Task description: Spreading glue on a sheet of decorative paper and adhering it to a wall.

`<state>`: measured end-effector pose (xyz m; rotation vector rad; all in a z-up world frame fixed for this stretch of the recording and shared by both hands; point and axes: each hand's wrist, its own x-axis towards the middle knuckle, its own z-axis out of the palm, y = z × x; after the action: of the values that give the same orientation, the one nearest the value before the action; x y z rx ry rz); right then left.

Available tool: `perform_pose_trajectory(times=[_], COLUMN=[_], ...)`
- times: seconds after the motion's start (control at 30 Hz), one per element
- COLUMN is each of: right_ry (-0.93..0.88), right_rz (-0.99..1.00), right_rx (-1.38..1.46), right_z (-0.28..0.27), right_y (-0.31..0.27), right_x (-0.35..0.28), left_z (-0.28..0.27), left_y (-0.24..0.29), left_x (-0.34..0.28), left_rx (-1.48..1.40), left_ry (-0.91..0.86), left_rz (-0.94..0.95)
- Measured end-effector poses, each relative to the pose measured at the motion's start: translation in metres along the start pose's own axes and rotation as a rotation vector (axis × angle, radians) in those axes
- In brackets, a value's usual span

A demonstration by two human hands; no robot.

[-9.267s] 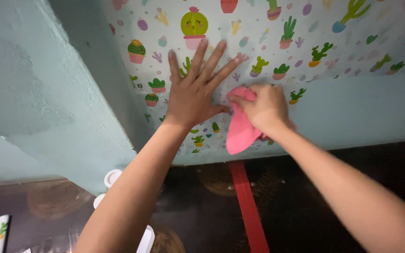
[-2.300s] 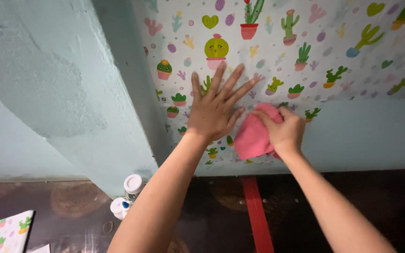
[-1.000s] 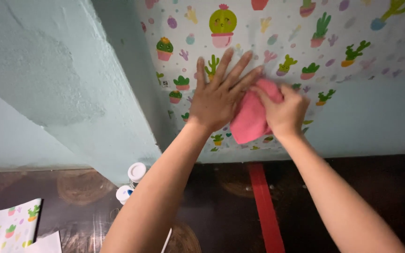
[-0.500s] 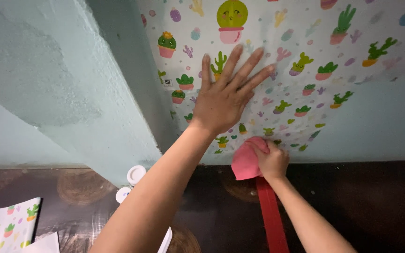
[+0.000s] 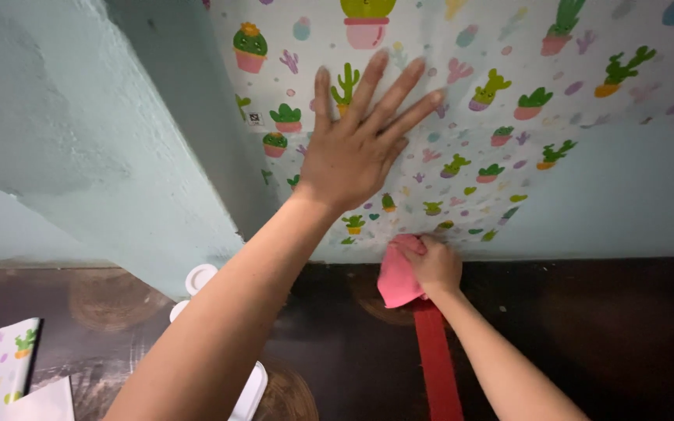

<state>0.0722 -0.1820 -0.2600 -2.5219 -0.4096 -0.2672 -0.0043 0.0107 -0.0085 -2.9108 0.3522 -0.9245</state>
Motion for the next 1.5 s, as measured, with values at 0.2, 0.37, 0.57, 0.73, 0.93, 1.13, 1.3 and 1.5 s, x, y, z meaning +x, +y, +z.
perform_pose_trajectory(times=[0.2,0.37,0.57,0.73,0.93,1.13,1.3,1.5], right_ry=[0.262,0.504,0.447,0.469,0.339,0.257,0.030,0.344], right_rz=[-0.235,-0.339,-0.316,-0.295,-0.157,-0.045,0.148,-0.162], right_rx=[0.157,0.263,0.275,0.148,0.130,0.096,-0.074,0.339], right_z=[-0.047,-0.140,-0.106,-0.060,-0.002,0.018,0.014,-0.074], right_y=[0.002,-0.085,-0.070,-0.037,0.000,0.022,0.046,0.006], right_x=[0.030,0.055,0.040,0.022,0.001,-0.003,-0.016,0.032], left_z=[0.048,-0.003,-0.004,-0.015,-0.014,0.029,-0.010,0.046], left_y=[-0.014,0.002,0.003,0.004,0.003,-0.010,0.005,-0.016], left_x=[-0.006,-0.001,-0.003,0.001,0.003,-0.005,0.002,-0.006], left_rx=[0.402,-0.024,0.016,-0.086,-0.073,0.535,-0.004,0.602], left_ry=[0.300,-0.059,-0.005,-0.179,-0.149,0.324,-0.110,0.298], left_rz=[0.022,-0.038,-0.021,-0.062,-0.042,0.042,-0.028,0.032])
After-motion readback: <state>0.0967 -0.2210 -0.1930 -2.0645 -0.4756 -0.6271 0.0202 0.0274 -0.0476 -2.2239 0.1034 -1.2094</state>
